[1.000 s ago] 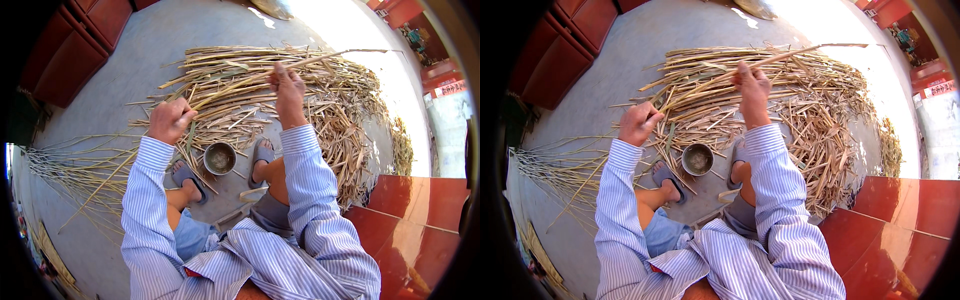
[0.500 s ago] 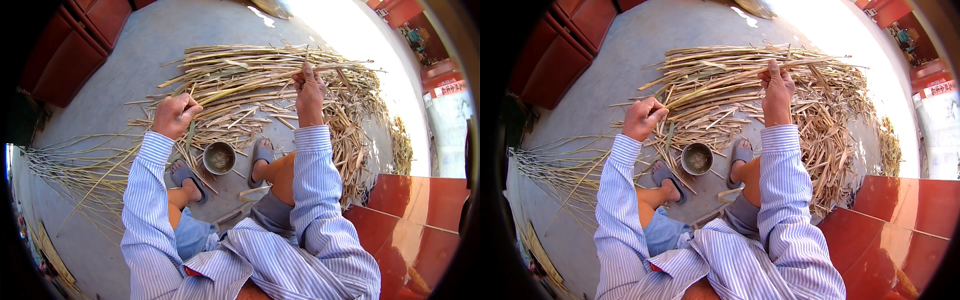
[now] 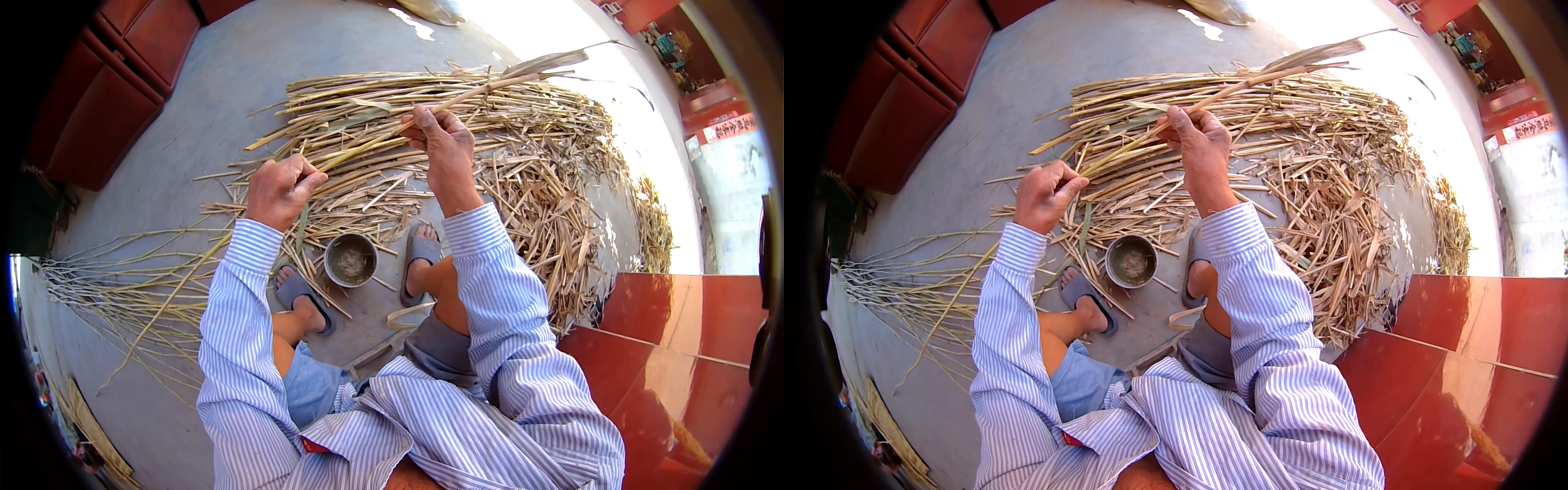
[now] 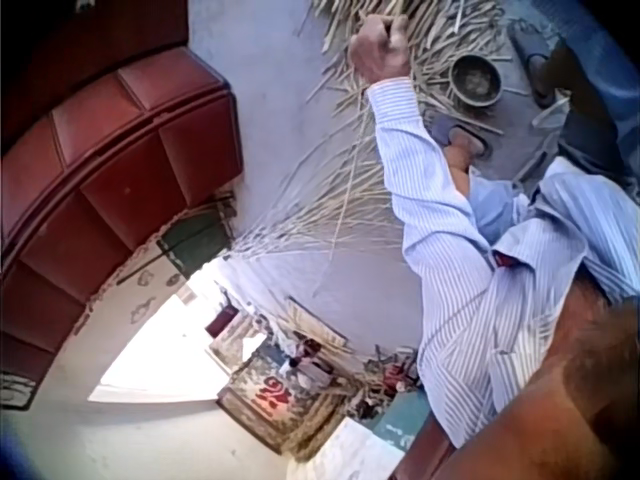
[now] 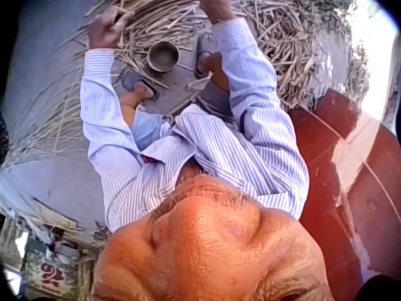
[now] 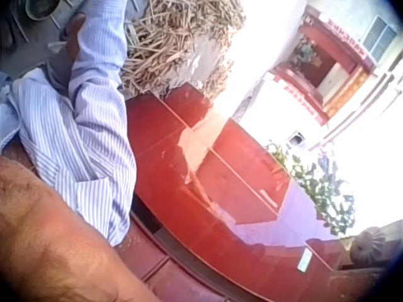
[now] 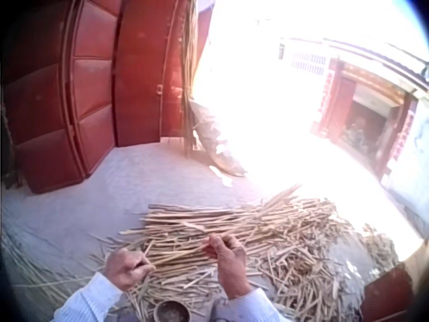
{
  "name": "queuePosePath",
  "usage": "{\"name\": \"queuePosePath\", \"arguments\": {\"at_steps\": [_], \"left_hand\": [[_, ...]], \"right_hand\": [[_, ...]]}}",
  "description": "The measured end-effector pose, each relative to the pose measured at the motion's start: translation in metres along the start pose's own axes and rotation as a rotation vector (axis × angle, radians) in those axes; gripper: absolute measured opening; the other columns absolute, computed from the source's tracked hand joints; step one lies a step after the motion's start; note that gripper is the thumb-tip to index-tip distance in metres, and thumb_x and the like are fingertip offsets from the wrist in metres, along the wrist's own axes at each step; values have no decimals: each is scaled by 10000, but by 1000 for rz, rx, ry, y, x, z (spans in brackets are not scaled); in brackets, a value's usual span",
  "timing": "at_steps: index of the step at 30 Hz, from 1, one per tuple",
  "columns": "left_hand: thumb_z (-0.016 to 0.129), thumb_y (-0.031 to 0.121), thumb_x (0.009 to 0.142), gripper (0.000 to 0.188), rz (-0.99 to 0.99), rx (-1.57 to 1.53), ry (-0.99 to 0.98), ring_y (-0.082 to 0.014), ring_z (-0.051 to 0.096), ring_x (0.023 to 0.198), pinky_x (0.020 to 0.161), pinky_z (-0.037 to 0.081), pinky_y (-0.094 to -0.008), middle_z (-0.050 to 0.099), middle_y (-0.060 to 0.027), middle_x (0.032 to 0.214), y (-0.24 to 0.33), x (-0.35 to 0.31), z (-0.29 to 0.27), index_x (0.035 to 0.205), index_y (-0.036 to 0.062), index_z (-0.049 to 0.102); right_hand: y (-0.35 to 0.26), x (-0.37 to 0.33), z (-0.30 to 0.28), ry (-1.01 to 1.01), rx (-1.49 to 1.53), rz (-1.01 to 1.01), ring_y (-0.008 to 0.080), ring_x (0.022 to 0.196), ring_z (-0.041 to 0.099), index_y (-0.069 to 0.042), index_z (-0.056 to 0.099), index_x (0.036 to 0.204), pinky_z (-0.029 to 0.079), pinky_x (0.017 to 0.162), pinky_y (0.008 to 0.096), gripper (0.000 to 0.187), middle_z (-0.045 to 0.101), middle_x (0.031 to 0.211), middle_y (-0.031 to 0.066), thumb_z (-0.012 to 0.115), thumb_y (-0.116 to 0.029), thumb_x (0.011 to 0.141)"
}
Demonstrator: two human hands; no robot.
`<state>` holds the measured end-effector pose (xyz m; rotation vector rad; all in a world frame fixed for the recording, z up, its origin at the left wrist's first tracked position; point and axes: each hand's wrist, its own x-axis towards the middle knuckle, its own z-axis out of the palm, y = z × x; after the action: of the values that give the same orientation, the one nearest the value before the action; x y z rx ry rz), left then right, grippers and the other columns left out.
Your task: The person sits on the floor and repeatedly strips thin fibers from long bamboo stalks by hand. The person pulls the fibers lengthwise, separates them, and places the processed strips into a pile on the floor.
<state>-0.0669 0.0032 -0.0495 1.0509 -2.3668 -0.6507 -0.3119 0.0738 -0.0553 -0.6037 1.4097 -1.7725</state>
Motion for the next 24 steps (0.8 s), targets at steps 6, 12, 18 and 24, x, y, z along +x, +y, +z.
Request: {"name": "queuePosePath", "arguments": {"at_steps": [6, 12, 18, 24], "left_hand": [[738, 276, 800, 226, 150, 88, 185, -306, 588, 577, 586, 437, -402, 656, -110, 676, 6, 1, 14, 741, 77, 650], [741, 286, 854, 300, -71, -245, 35, -131, 479, 510, 477, 381, -296, 570, -43, 591, -7, -3, 0, 734, 34, 631], [762, 275, 851, 337, -233, -604, -196, -46, 405, 571, 481, 325, -240, 499, 35, 618, -26, 0, -15, 691, 44, 576], [769, 263, 840, 286, -145, -518, -131, -56, 462, 582, 502, 377, -241, 551, 12, 648, -25, -3, -11, 753, 41, 611]], "right_hand": [[3, 7, -7, 54, 71, 54, 113, 719, 682, -60, 643, 933, 514, 588, 199, 219, 714, 848, 53, 701, -269, 901], [-1, 6, -12, -153, 118, 91, 131, 784, 694, -42, 651, 968, 567, 669, 225, 195, 713, 893, 77, 670, -230, 922], [-8, 1, -14, -412, 163, -95, 220, 929, 701, -2, 625, 1098, 583, 795, 294, 211, 710, 995, 142, 635, -133, 933], [-14, -1, -15, -488, 199, -115, 259, 1012, 681, 21, 581, 1187, 580, 839, 321, 280, 687, 1083, 176, 599, -132, 954]]}}
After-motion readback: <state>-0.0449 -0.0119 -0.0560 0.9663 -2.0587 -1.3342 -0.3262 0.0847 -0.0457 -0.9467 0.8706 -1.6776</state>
